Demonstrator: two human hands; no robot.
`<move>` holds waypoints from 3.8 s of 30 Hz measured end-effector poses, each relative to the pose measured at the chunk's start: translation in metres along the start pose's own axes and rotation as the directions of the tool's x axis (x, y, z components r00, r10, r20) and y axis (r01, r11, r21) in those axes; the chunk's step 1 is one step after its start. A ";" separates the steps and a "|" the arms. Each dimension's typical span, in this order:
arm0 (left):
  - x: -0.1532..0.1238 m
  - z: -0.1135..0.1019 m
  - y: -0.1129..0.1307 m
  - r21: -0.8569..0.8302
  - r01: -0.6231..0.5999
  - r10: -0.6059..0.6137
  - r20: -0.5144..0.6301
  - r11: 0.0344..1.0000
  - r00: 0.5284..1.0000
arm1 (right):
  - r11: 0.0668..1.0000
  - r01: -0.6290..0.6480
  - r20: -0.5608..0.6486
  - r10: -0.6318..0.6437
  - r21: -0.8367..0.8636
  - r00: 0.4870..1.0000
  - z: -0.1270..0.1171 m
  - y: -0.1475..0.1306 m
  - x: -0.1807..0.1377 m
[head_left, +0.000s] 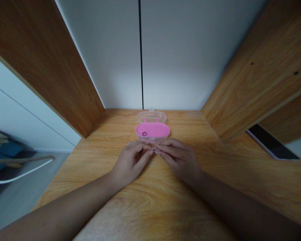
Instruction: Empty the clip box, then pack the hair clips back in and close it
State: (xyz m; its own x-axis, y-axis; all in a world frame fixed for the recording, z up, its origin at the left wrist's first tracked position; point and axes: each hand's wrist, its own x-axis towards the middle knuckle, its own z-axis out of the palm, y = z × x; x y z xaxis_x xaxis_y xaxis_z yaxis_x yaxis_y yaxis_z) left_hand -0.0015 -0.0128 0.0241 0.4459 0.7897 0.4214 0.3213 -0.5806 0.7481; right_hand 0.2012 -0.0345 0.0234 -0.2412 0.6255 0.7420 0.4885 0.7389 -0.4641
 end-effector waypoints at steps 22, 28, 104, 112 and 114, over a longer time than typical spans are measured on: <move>0.000 -0.002 0.000 0.183 -0.226 0.250 -0.115 0.957 0.961 | 0.998 -0.048 0.062 0.050 -0.035 0.997 -0.002 0.002 0.000; 0.001 -0.004 -0.001 0.220 -0.281 0.309 -0.109 0.934 0.945 | 1.000 -0.027 0.061 0.027 -0.002 0.998 -0.002 0.001 0.001; 0.001 -0.002 0.005 0.094 -0.021 0.052 -0.337 0.995 0.940 | 0.921 -0.373 -0.294 0.389 0.109 0.873 -0.001 -0.005 -0.006; 0.002 -0.001 0.002 0.046 0.009 0.009 -0.375 0.999 0.927 | 0.898 -0.399 -0.322 0.440 0.186 0.838 0.001 -0.005 -0.003; 0.002 -0.001 0.003 0.050 0.008 0.012 -0.368 0.999 0.930 | 0.904 -0.382 -0.312 0.425 0.191 0.850 0.001 -0.005 -0.004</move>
State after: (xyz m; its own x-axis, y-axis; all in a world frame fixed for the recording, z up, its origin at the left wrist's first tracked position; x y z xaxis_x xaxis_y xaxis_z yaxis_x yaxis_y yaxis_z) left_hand -0.0002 -0.0128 0.0277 0.1107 0.8004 0.5891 0.3664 -0.5839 0.7244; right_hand 0.1985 -0.0404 0.0223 0.2644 0.7672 0.5844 0.3738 0.4771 -0.7954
